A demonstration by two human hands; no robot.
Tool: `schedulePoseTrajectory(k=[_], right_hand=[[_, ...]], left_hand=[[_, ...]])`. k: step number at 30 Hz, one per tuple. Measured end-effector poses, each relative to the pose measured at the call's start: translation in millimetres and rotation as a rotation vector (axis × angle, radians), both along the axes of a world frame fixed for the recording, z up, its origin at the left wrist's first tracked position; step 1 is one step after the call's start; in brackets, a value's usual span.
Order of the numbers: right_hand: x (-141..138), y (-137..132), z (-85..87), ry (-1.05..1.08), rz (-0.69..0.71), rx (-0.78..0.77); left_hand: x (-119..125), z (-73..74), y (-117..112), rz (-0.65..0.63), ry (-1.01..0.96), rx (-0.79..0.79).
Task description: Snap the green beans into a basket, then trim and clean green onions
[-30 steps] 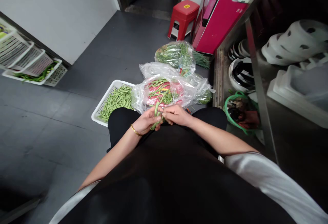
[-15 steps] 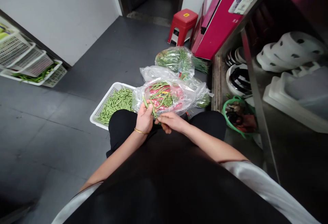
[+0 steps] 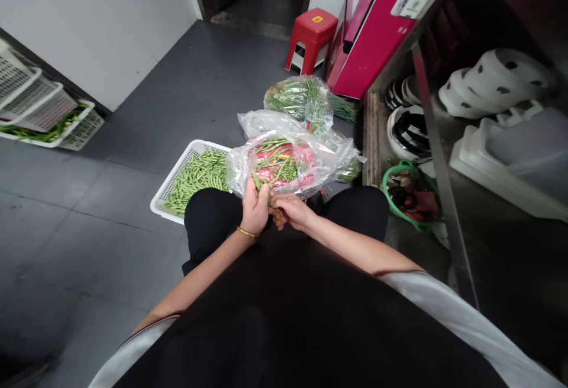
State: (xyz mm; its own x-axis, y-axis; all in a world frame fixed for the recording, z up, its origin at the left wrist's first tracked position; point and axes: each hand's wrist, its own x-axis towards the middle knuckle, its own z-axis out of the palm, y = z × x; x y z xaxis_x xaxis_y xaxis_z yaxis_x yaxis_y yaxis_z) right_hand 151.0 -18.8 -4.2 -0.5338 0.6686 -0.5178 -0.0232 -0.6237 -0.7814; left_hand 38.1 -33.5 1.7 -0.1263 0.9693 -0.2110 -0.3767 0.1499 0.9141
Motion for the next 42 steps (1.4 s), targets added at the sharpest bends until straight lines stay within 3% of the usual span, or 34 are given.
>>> schedulePoseTrajectory(k=[2, 5, 8, 11, 14, 17, 22, 25, 29, 34, 37, 39, 42], right_hand=[[8, 3, 1.5, -0.111, 0.135, 0.147], [31, 9, 2.9, -0.459, 0.380, 0.570], [61, 15, -1.3, -0.856, 0.607, 0.818], [81, 22, -5.7, -1.042, 0.826, 0.936], [77, 40, -5.2, -1.091, 0.731, 1.023], [50, 74, -8.9, -1.201, 0.605, 1.013], [-13, 138, -42.1, -1.316, 0.738, 1.082], [-31, 161, -61.6, -1.289, 0.828, 1.066], [-14, 177, -65.6, -1.266, 0.869, 1.097], [43, 185, -49.6, -1.230, 0.834, 1.294], [67, 177, -40.0, -1.165, 0.852, 1.423], [72, 164, -32.3, -1.139, 0.846, 1.489], [62, 139, -16.9, -1.110, 0.840, 1.588]], left_hand=[[1, -1.8, 5, 0.067, -0.069, 0.067], [-8, -2.9, 13, 0.086, -0.280, 0.012], [-25, -4.2, 17, -0.043, -0.517, -0.127], [-42, -9.7, 17, -0.167, -0.688, -0.158], [-50, -19.2, 17, -0.221, -0.682, -0.173], [-52, -27.2, 22, -0.258, -0.630, -0.233], [-52, -31.0, 31, -0.287, -0.577, -0.349], [-54, -32.5, 31, -0.281, -0.556, -0.364], [-60, -39.2, 36, -0.236, -0.501, -0.407], [-57, -50.7, 45, -0.193, -0.420, -0.509], [-47, -49.3, 44, -0.158, -0.317, -0.529], [-42, -41.4, 40, -0.064, -0.163, -0.472], [-39, -21.0, 35, 0.050, 0.307, -0.223]])
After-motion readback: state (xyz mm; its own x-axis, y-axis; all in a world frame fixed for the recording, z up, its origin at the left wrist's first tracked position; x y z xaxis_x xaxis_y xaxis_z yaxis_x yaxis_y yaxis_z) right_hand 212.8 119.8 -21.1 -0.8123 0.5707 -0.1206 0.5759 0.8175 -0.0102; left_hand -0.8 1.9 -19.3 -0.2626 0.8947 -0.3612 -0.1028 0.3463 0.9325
